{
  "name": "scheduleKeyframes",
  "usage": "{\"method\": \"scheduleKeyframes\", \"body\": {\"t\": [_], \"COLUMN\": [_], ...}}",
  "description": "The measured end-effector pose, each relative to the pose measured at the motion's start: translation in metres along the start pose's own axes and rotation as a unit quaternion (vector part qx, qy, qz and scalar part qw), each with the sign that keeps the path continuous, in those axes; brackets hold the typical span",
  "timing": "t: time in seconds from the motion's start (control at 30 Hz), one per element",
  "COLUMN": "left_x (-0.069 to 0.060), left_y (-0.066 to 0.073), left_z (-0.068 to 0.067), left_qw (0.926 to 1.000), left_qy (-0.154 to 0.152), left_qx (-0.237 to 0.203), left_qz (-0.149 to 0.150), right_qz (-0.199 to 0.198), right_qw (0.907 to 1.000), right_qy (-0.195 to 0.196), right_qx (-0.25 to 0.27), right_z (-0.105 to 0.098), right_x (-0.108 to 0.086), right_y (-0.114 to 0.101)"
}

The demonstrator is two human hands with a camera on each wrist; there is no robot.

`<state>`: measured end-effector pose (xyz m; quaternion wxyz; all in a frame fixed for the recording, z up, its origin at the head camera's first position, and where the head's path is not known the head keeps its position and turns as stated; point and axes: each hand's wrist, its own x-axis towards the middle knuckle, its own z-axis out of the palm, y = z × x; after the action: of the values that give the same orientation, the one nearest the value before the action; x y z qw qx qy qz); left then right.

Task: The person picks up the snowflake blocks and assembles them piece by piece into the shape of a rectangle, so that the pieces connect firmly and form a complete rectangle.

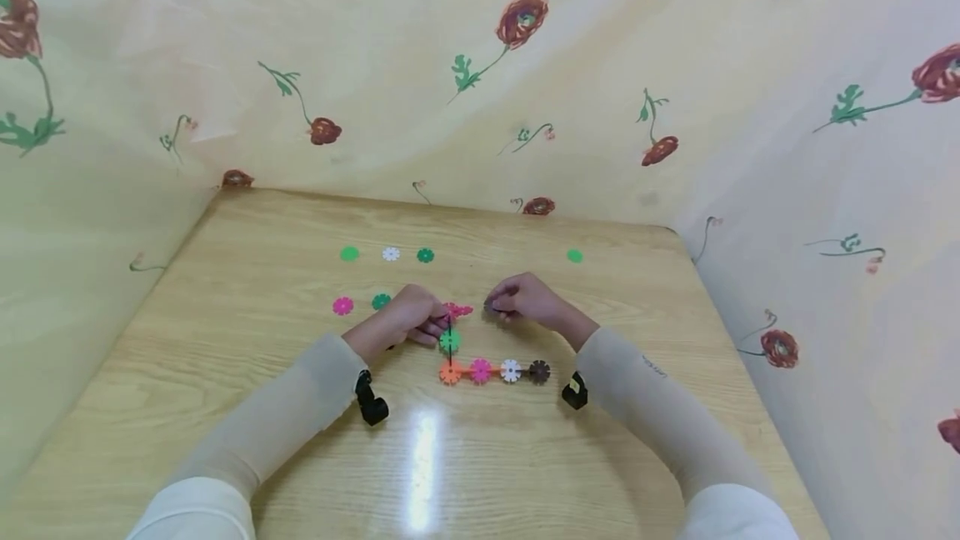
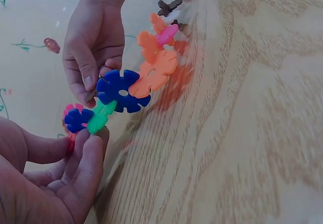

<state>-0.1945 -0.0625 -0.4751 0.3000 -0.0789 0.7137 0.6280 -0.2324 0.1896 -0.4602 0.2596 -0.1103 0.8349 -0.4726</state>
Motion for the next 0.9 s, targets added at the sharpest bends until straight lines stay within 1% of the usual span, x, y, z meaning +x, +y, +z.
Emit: {"method": "scheduleKeyframes", "body": {"t": [0.07, 0.17, 0.37, 0.5, 0.63, 0.77, 0.9], "left_x": [0.001, 0.001, 0.0, 0.001, 0.002, 0.003, 0.003], "left_y": [0.001, 0.002, 0.002, 0.001, 0.0, -0.002, -0.002], "left_z": [0.0, 0.0, 0.0, 0.002, 0.001, 0.001, 0.001], "left_qw": [1.0, 0.9999, 0.9999, 0.9998, 0.9998, 0.9998, 0.9995], "left_qy": [0.001, 0.001, 0.004, 0.011, 0.015, 0.011, 0.016], "left_qx": [0.0, 0.001, 0.009, 0.013, 0.012, 0.002, -0.004], "left_qz": [0.008, 0.015, 0.01, 0.01, 0.008, 0.018, 0.027], "right_qz": [0.006, 0.01, 0.017, 0.009, 0.009, 0.007, -0.002], "right_qw": [0.9998, 0.9995, 0.9984, 0.9982, 0.998, 0.9985, 0.999], "right_qy": [-0.002, -0.004, -0.015, -0.013, -0.016, -0.016, -0.021], "right_qx": [0.019, 0.031, 0.053, 0.058, 0.061, 0.052, 0.039], "right_z": [0.003, 0.007, 0.015, 0.019, 0.021, 0.019, 0.017], "right_x": [0.0, 0.0, 0.005, 0.003, 0.002, 0.001, 0.002], "right_y": [-0.003, -0.004, -0.003, -0.001, -0.002, -0.003, -0.004]}}
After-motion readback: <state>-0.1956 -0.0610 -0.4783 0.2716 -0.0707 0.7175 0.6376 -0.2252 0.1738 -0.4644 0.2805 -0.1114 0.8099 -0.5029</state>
